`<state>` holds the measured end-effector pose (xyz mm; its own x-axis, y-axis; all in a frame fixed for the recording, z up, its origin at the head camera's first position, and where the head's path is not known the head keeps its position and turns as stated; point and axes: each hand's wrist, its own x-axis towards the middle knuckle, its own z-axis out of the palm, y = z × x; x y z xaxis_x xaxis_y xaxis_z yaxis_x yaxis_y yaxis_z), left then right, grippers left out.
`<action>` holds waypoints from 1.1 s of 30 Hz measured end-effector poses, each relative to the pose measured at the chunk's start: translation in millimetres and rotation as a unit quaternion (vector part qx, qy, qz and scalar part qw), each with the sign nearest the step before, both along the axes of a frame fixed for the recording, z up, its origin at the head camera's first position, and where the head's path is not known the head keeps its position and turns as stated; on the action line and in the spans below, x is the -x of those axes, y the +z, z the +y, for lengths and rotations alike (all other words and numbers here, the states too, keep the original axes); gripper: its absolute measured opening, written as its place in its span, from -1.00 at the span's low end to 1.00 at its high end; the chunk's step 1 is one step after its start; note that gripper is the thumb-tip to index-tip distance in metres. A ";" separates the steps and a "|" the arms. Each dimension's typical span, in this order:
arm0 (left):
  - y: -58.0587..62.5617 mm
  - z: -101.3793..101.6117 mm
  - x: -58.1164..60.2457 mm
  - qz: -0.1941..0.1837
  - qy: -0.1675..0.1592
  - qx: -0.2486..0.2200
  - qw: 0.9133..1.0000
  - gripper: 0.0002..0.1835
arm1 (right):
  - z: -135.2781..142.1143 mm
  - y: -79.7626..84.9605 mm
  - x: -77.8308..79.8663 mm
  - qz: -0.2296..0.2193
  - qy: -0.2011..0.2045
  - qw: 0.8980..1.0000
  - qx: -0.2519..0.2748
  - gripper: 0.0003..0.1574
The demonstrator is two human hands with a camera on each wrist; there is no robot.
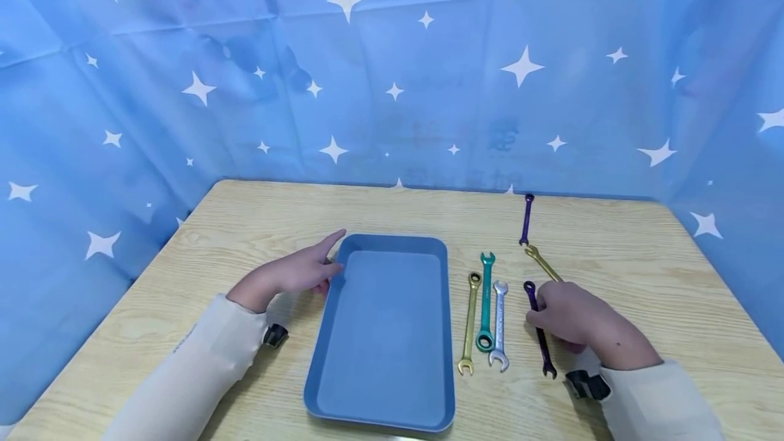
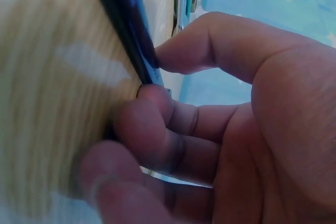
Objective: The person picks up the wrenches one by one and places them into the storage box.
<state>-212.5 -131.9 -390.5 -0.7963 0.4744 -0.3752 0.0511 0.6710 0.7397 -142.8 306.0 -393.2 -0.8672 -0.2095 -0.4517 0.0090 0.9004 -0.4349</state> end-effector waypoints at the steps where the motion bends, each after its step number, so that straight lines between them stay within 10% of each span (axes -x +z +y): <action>1: 0.0 -0.4 0.1 -0.001 0.000 -0.003 1.000 -0.18 | 0.0 -0.2 0.3 0.000 0.001 1.000 0.001 -0.61; 33: 0.5 -2.9 0.6 -0.013 -0.012 0.004 1.000 -0.21 | 2.6 -1.2 2.2 0.000 -0.001 1.000 0.000 -0.65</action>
<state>-213.1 -134.7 -390.0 -0.7750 0.4895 -0.3998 0.0472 0.6756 0.7357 -145.0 308.7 -394.4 -0.8674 -0.2080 -0.4520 0.0106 0.9005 -0.4348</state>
